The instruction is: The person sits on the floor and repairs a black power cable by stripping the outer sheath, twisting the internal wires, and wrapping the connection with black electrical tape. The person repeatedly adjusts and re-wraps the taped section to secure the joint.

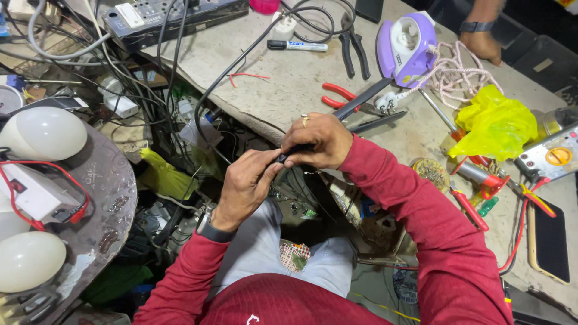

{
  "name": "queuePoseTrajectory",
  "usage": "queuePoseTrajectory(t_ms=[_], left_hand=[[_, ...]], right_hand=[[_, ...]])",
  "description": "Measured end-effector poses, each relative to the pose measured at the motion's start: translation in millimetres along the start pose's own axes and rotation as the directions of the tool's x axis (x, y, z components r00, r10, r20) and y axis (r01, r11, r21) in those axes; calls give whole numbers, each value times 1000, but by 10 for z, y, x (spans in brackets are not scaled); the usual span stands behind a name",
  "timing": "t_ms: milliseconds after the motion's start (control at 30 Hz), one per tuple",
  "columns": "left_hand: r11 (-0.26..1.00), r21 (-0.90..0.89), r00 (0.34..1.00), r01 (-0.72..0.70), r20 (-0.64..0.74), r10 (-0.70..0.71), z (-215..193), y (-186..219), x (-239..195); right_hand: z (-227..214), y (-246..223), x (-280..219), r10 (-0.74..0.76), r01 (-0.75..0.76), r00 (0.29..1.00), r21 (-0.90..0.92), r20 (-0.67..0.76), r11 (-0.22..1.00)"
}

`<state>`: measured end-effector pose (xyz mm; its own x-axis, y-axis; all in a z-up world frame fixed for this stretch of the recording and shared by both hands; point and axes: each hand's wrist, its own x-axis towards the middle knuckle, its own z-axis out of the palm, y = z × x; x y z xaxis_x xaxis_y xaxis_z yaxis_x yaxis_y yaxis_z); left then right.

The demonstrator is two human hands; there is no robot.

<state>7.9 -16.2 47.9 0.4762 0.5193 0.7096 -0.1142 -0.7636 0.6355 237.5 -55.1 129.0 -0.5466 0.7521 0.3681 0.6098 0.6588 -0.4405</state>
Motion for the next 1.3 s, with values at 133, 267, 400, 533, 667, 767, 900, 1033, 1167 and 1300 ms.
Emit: queuePoseTrajectory(t_ms=[133,267,400,533,667,767,900,1033,1167,1300], left_hand=[[987,131,993,-95,-54,102,-17,91,-24],[961,251,987,-116,-77,140,34,112,-32],[943,298,981,-149,-77,179,70,101,2],[923,351,979,-160,-65,195,98,85,10],[898,416,979,-142,-78,191,119,88,71],[907,416,992,-59,-79,101,129,114,125],[949,315,997,31,-80,-6,92,191,197],[970,233,998,66,-22,-63,47,180,188],[974,219,997,61,36,-71,92,-62,82],[964,-32,964,265,-10,-265,223,-228,-73]], right_hand=[[-26,18,6,-7,7,1000,10,11,1000],[-59,-31,28,-24,24,1000,-13,17,1000],[-53,-96,34,-49,56,998,-259,33,964],[-43,-74,7,-36,46,999,-304,41,952],[-54,-37,11,-70,83,996,-383,47,920],[-14,-40,9,-76,82,997,-444,30,893],[-31,-49,36,-52,63,998,-436,38,898],[-92,-34,26,-59,73,997,-381,49,922],[-79,56,-35,81,-27,992,-455,99,890],[-37,76,-223,67,1,994,-622,86,783]])
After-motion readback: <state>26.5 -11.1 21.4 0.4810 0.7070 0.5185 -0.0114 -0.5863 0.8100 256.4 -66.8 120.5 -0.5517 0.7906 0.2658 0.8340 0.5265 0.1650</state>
